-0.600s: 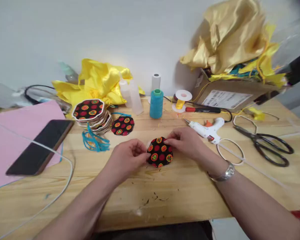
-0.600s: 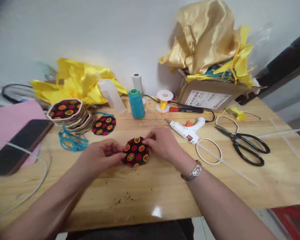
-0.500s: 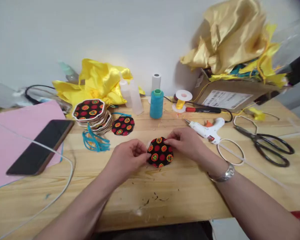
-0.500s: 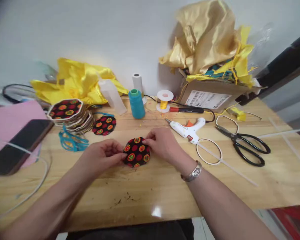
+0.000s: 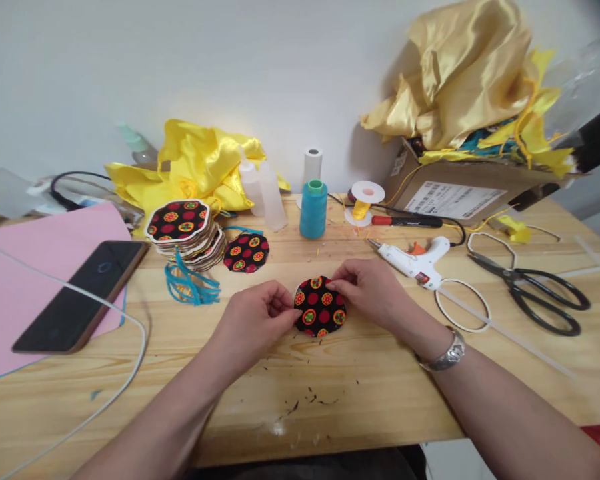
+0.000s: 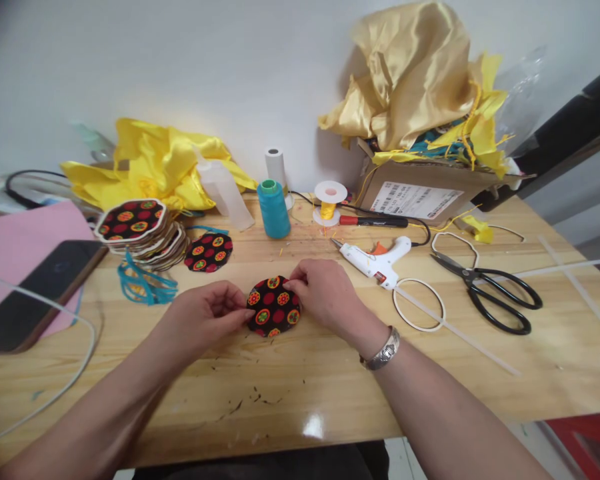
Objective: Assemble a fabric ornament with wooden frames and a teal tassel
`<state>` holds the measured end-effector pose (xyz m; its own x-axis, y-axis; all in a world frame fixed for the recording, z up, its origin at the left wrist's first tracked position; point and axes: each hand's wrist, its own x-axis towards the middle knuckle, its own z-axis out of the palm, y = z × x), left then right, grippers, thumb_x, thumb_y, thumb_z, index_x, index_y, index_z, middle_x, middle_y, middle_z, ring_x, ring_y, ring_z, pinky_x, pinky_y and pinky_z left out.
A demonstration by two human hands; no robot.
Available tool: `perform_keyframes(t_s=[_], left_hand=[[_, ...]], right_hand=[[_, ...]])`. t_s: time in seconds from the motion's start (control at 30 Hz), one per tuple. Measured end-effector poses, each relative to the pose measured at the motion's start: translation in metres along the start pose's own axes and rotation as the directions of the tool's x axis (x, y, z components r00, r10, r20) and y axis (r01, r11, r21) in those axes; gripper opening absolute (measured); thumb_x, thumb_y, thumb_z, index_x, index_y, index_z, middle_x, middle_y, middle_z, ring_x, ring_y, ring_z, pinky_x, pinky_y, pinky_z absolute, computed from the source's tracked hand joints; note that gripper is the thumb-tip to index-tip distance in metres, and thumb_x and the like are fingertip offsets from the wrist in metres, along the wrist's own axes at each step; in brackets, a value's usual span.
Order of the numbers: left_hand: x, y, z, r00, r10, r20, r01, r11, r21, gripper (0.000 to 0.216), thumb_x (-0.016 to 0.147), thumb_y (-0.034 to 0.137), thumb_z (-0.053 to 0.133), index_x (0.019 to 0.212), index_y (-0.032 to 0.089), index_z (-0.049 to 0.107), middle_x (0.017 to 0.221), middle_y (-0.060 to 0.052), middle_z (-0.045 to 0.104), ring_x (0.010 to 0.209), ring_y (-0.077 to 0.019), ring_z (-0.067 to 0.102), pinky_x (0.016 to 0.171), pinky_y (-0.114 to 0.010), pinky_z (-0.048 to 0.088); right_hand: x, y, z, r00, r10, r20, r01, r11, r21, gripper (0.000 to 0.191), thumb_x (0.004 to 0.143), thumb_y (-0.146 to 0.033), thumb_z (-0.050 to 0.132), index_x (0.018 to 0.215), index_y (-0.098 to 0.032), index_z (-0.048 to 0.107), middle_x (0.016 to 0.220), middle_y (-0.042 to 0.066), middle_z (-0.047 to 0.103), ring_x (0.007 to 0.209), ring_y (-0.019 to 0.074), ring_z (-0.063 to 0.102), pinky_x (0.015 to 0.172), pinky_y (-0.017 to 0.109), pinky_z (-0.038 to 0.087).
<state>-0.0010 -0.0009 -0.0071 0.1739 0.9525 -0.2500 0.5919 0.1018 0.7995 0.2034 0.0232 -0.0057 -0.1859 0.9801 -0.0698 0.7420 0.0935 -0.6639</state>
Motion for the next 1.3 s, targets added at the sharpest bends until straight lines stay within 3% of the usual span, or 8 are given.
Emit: perform_keyframes(t_s=[0.23,0.33,0.43,0.53,0.6,0.9,1.1,1.3], left_hand=[[-0.001,0.003,-0.001,0.999,0.028,-0.033,-0.025,0.995,0.096,0.014,0.07,0.032,0.066,0.069,0.02,0.059,0.06,0.003,0.063,0.054,-0.0133,0.055,0.05,-0.025,0.041],[-0.003,0.006,-0.002,0.981,0.119,-0.152,-0.084,0.973,0.216,0.02,0.073,0.038,0.065,0.071,0.02,0.059,0.057,0.003,0.058,0.051,-0.0133,0.051,0.048,-0.026,0.04],[-0.004,0.007,-0.001,0.879,0.429,-0.209,-0.331,0.863,0.382,0.017,0.075,0.034,0.066,0.081,0.019,0.063,0.071,-0.001,0.063,0.067,-0.0168,0.055,0.064,-0.033,0.046],[-0.004,0.007,0.003,0.724,0.683,-0.093,-0.585,0.68,0.441,0.015,0.077,0.025,0.066,0.091,0.019,0.067,0.091,-0.005,0.067,0.089,-0.0203,0.055,0.09,-0.042,0.042],[-0.004,0.005,0.005,0.691,0.723,-0.012,-0.649,0.627,0.431,0.019,0.078,0.023,0.066,0.096,0.019,0.067,0.101,-0.006,0.068,0.1,-0.0222,0.051,0.095,-0.042,0.04],[-0.002,-0.002,0.006,0.755,0.648,0.102,-0.613,0.642,0.46,0.033,0.077,0.028,0.067,0.109,0.02,0.063,0.121,-0.005,0.064,0.115,-0.0277,0.043,0.098,-0.05,0.036],[-0.001,-0.004,0.004,0.805,0.582,0.116,-0.555,0.667,0.497,0.034,0.076,0.028,0.068,0.108,0.023,0.063,0.123,-0.004,0.063,0.115,-0.0297,0.043,0.097,-0.053,0.032],[-0.001,-0.005,0.003,0.817,0.564,0.123,-0.542,0.677,0.498,0.034,0.075,0.03,0.068,0.108,0.025,0.063,0.124,-0.002,0.062,0.116,-0.0312,0.042,0.096,-0.055,0.031]], right_hand=[[0.0,-0.002,-0.001,0.999,-0.002,-0.038,0.002,1.0,-0.008,0.009,0.077,-0.025,0.063,0.073,-0.019,0.068,0.07,0.002,0.07,0.063,0.015,0.06,0.058,0.027,0.04],[-0.001,-0.003,-0.007,0.988,-0.022,-0.156,0.027,0.999,0.025,0.009,0.081,-0.021,0.059,0.08,-0.018,0.067,0.074,0.002,0.07,0.066,0.0144,0.06,0.061,0.027,0.042],[-0.003,-0.004,-0.015,0.974,-0.093,-0.206,0.117,0.987,0.108,0.009,0.08,-0.016,0.058,0.083,-0.018,0.066,0.076,0.002,0.07,0.067,0.0139,0.06,0.063,0.027,0.044],[-0.004,-0.005,-0.02,0.984,-0.173,-0.03,0.175,0.959,0.221,0.01,0.079,-0.014,0.058,0.081,-0.018,0.066,0.076,0.001,0.069,0.068,0.0131,0.06,0.063,0.026,0.046],[-0.006,-0.006,-0.021,0.972,-0.222,0.074,0.199,0.951,0.238,0.014,0.078,-0.01,0.056,0.083,-0.019,0.066,0.076,0.0,0.068,0.068,0.0124,0.059,0.064,0.025,0.046],[-0.005,0.002,-0.022,0.872,-0.43,0.234,0.428,0.902,0.058,0.024,0.078,-0.003,0.054,0.093,-0.018,0.065,0.091,0.003,0.06,0.083,0.0134,0.056,0.077,0.027,0.044],[-0.004,0.002,-0.023,0.865,-0.43,0.258,0.445,0.896,0.002,0.022,0.081,-0.005,0.054,0.094,-0.019,0.066,0.092,0.004,0.061,0.089,0.016,0.055,0.081,0.03,0.044],[-0.003,0.003,-0.022,0.87,-0.411,0.272,0.429,0.903,-0.008,0.024,0.079,-0.005,0.055,0.094,-0.02,0.065,0.094,0.004,0.061,0.089,0.0165,0.055,0.081,0.031,0.044]])
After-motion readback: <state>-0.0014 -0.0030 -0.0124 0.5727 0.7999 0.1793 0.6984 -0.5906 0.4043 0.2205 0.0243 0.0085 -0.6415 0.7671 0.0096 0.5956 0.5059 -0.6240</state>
